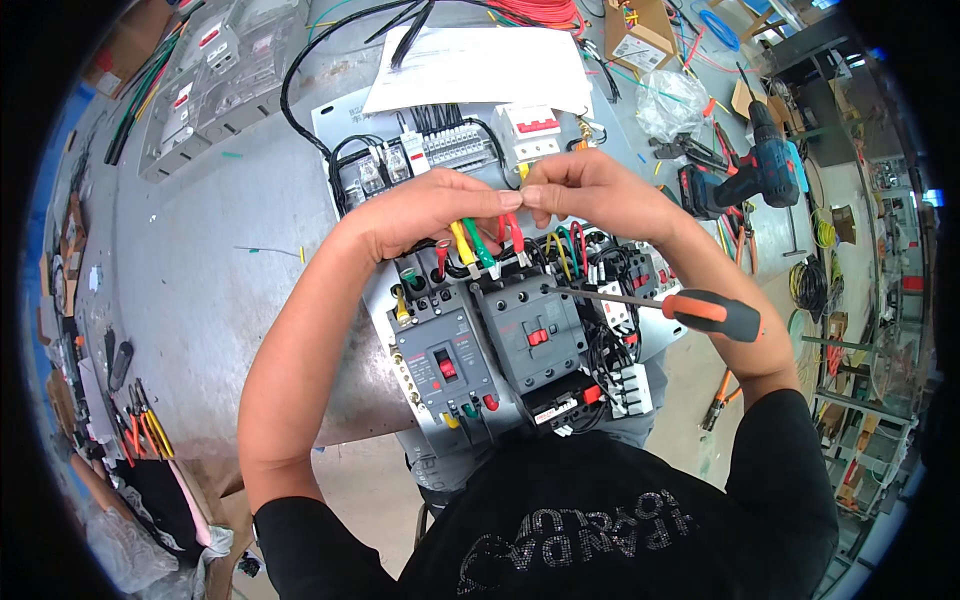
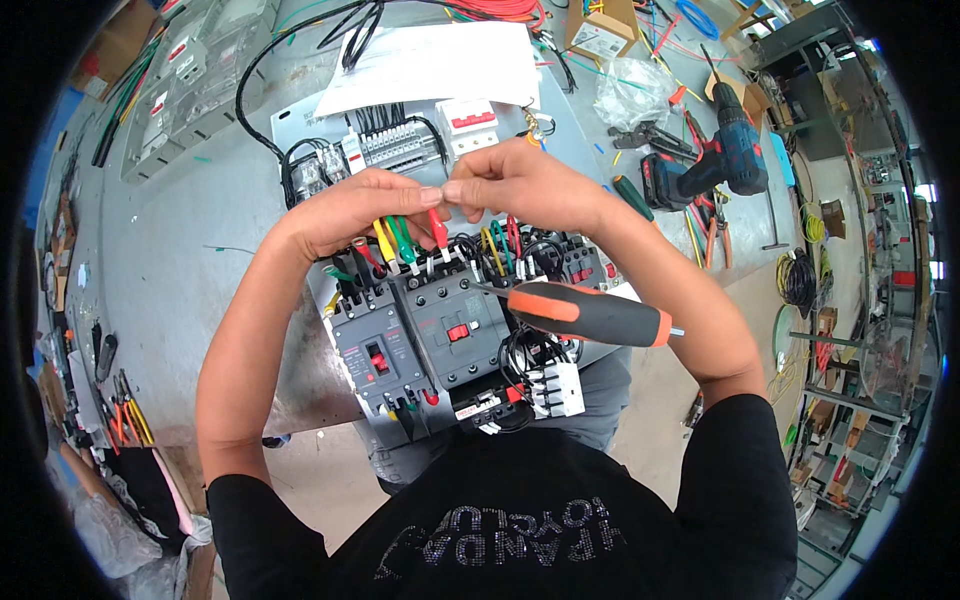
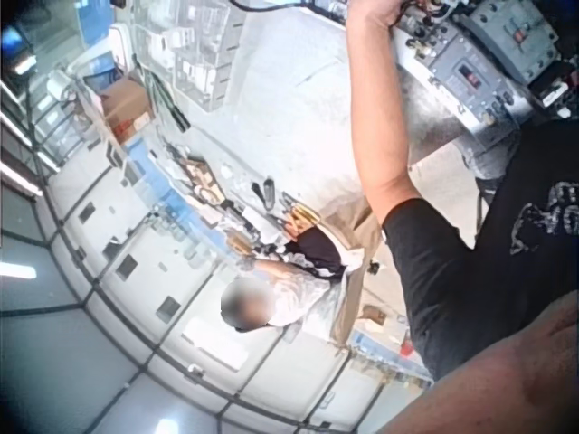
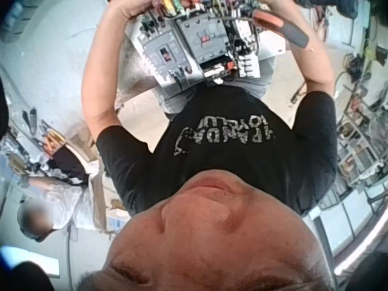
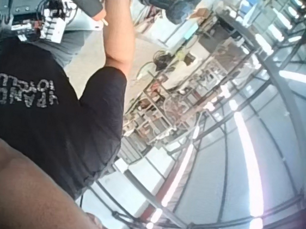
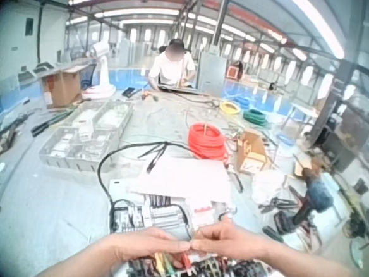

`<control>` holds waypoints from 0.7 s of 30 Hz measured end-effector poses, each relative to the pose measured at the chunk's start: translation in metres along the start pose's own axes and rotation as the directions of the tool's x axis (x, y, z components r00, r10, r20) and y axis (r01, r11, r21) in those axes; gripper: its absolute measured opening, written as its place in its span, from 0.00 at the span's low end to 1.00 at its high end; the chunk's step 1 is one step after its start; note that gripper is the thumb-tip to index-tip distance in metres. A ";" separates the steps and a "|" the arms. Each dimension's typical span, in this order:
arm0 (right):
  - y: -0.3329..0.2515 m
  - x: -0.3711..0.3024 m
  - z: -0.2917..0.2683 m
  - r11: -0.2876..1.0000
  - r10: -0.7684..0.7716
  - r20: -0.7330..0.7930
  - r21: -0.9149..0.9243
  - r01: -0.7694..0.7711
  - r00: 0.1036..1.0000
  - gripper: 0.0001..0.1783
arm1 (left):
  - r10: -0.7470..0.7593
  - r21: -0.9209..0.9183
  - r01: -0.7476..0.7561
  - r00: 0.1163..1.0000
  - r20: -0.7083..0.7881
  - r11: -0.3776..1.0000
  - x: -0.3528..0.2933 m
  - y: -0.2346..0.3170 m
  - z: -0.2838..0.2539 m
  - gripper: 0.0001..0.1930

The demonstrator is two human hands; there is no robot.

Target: The person strips and connects colored wires to terminals on an electrical control panel using pliers and a screwdriver. They repeatedly strip wire ends, insert them into terminal blocks, and tighten connections while working at a bench in a workshop.

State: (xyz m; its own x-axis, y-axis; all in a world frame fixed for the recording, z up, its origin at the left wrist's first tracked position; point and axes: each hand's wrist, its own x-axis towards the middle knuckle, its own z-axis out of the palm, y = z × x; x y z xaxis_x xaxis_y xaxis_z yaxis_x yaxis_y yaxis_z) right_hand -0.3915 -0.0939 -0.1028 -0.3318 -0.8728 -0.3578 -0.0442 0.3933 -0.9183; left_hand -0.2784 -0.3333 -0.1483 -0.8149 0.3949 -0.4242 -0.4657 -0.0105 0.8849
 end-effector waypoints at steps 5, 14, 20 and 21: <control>-0.020 -0.007 0.025 0.968 -0.008 0.032 -0.249 0.016 0.999 0.16 | 0.012 -0.101 -0.017 0.999 -0.051 0.995 -0.005 -0.003 0.003 0.22; -0.026 -0.004 0.041 0.719 -0.147 -0.029 -0.690 0.086 0.989 0.19 | -0.002 -0.051 -0.001 0.997 -0.072 0.999 -0.004 -0.002 0.000 0.22; -0.013 -0.004 0.046 0.498 -0.370 0.016 -0.841 0.213 0.929 0.13 | -0.052 0.019 0.054 0.994 -0.092 0.998 -0.005 0.009 0.003 0.21; -0.011 -0.003 0.048 0.441 -0.401 0.027 -0.870 0.219 0.916 0.13 | -0.055 0.009 0.056 0.994 -0.092 0.998 -0.004 0.008 0.003 0.21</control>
State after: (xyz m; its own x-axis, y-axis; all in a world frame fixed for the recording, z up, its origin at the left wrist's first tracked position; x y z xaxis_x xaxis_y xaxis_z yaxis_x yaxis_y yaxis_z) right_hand -0.3448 -0.1092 -0.0992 -0.2604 -0.9648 0.0356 -0.9122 0.2338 -0.3366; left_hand -0.2781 -0.3325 -0.1387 -0.8164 0.3087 -0.4880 -0.5074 0.0199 0.8615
